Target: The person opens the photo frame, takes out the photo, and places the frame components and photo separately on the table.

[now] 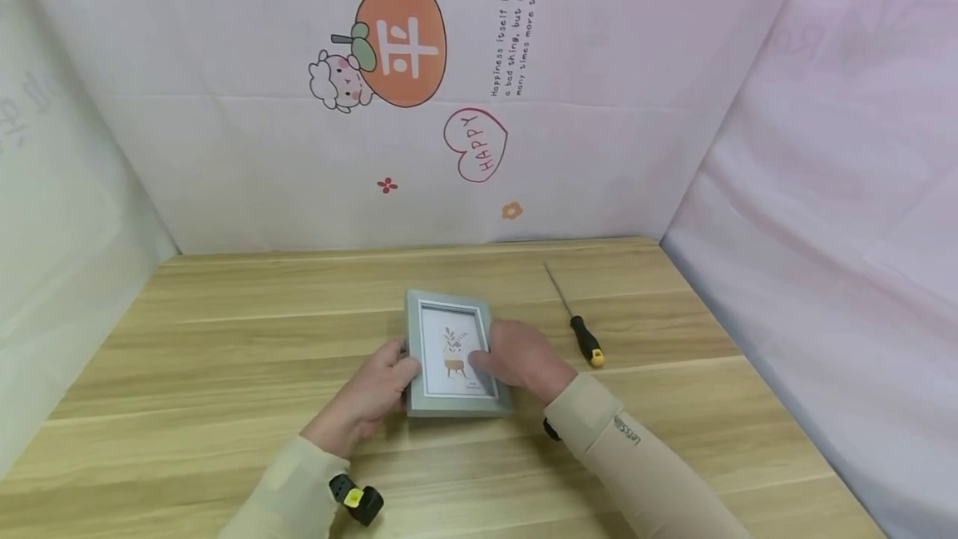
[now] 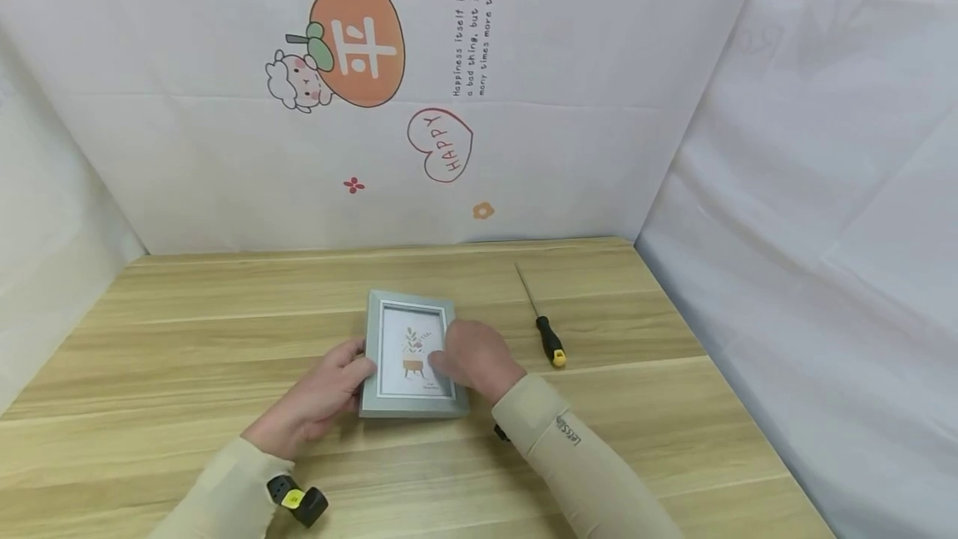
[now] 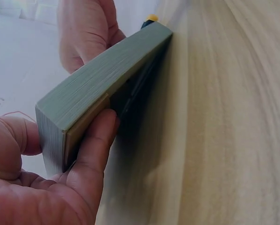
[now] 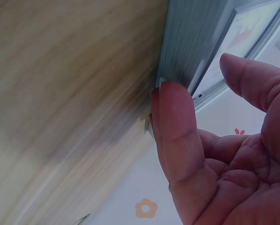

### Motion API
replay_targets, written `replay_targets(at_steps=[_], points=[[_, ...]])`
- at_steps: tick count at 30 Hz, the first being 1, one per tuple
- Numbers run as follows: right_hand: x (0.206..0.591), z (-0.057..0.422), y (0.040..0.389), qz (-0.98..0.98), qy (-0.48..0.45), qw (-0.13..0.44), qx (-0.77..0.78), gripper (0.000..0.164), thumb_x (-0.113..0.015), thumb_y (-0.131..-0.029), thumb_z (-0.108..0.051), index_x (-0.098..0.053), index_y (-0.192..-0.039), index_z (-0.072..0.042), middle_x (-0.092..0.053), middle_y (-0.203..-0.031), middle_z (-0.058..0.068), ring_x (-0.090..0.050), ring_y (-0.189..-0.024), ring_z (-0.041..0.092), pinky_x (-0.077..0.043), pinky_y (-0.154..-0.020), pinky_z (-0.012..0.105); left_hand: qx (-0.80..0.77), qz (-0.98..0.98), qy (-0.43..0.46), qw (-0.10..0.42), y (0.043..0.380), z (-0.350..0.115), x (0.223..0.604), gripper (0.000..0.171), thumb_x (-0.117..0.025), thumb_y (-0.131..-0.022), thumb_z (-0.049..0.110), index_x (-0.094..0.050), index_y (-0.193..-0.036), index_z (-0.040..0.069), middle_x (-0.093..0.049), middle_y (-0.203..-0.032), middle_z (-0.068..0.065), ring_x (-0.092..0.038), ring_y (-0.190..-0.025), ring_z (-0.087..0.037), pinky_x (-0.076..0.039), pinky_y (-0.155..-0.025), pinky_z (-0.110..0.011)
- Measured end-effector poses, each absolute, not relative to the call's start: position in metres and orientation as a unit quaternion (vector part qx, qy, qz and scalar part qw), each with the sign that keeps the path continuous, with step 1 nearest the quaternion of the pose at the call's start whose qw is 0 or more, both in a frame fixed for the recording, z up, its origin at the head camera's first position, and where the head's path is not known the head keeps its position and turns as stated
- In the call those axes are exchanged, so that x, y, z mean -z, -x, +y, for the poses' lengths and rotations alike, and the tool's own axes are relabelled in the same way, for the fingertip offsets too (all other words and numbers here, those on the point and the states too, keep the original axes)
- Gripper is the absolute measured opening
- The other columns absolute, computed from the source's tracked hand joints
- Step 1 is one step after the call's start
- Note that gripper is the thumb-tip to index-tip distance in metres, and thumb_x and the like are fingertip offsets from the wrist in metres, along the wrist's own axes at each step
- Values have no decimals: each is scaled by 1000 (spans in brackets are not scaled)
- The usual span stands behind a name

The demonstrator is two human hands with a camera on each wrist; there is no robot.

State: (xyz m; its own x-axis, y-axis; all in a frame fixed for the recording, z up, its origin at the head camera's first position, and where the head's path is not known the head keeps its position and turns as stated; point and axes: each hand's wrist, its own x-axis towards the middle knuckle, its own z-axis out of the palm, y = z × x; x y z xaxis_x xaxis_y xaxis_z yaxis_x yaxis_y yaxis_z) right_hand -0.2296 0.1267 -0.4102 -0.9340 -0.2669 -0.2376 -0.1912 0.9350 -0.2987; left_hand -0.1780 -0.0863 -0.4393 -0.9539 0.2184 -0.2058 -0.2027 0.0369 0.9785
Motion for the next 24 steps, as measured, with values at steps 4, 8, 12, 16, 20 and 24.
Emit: replay_targets(at_steps=[4, 8, 12, 16, 20, 24], points=[[410, 127, 229, 974, 118, 133, 141, 33, -64, -88, -41, -56, -80, -9, -54, -64, 3, -49, -51, 16, -39, -45, 30, -689, 708, 2, 155, 180, -86, 443, 58, -44, -96, 13, -26, -150, 1, -53, -133, -23, -63, -104, -28, -55, -84, -42], [411, 126, 229, 975, 116, 129, 140, 33, -68, -86, -39, -56, -80, -9, -53, -63, 3, -49, -51, 16, -38, -45, 30, -678, 718, 10, 156, 180, -85, 443, 59, -44, -96, 14, -25, -151, 2, -53, -133, -22, -63, -101, -26, -56, -82, -41], [413, 125, 228, 976, 113, 126, 134, 34, -71, -84, -39, -55, -84, -8, -53, -64, 3, -49, -51, 16, -39, -45, 30, -668, 729, 16, 151, 180, -83, 444, 59, -47, -94, 13, -29, -149, 1, -55, -129, -21, -64, -96, -25, -57, -79, -40], [414, 124, 227, 979, 104, 124, 126, 37, -72, -83, -39, -54, -88, -8, -54, -65, 4, -50, -52, 16, -39, -46, 29, -655, 743, 15, 138, 180, -79, 445, 56, -53, -89, 11, -38, -141, -2, -59, -121, -20, -65, -91, -25, -57, -76, -39], [414, 122, 227, 980, 100, 119, 126, 39, -73, -82, -40, -54, -90, -7, -54, -67, 4, -50, -53, 16, -40, -46, 29, -629, 768, 8, 117, 179, -75, 442, 48, -57, -88, 11, -47, -134, 0, -61, -119, -15, -62, -94, -23, -54, -80, -39], [414, 122, 226, 981, 102, 110, 125, 39, -74, -81, -39, -55, -89, -7, -54, -69, 4, -50, -56, 17, -41, -47, 30, -588, 803, 8, 99, 178, -72, 438, 44, -59, -88, 14, -52, -130, 3, -63, -114, -11, -61, -92, -21, -52, -81, -39]])
